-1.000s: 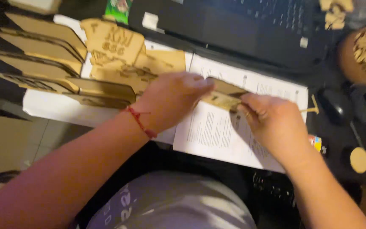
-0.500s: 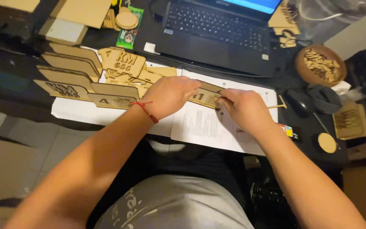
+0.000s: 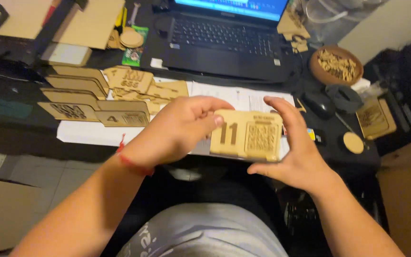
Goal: Assembling a small laser-cut wooden box by applying glue to the joints and fitting the pieces together.
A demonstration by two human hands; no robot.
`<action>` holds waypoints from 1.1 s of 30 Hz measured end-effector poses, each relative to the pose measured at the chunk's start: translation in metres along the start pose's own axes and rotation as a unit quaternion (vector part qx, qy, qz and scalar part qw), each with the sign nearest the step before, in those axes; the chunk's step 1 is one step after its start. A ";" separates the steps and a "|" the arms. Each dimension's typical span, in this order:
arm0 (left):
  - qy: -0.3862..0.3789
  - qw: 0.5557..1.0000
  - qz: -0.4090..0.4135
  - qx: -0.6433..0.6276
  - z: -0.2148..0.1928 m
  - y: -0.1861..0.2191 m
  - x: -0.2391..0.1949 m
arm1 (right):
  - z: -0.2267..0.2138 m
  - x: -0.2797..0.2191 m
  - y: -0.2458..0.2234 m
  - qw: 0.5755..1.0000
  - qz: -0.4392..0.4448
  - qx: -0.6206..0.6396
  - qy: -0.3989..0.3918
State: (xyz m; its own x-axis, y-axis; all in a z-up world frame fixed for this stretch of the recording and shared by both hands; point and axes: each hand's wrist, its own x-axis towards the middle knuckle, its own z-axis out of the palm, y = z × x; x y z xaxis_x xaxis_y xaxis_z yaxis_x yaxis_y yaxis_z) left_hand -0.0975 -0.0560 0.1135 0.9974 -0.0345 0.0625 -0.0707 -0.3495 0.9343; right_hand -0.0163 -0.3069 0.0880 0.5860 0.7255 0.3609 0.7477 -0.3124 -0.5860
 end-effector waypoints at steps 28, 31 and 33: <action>0.089 0.929 0.284 0.219 0.062 0.054 -0.115 | 0.005 -0.073 -0.099 0.968 -0.170 0.162 0.091; 0.124 0.915 0.309 0.228 0.062 0.056 -0.117 | 0.005 -0.071 -0.103 0.966 -0.198 0.129 0.101; 0.134 0.913 0.319 0.215 0.063 0.056 -0.119 | 0.005 -0.072 -0.104 0.965 -0.206 0.128 0.101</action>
State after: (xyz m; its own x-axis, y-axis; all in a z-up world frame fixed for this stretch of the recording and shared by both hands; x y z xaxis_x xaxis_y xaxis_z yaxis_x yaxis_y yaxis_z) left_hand -0.2205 -0.1307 0.1366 0.7151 -0.1490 0.6830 -0.5777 -0.6760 0.4574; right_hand -0.1374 -0.3238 0.1196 0.3237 0.6139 0.7200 0.8438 0.1570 -0.5132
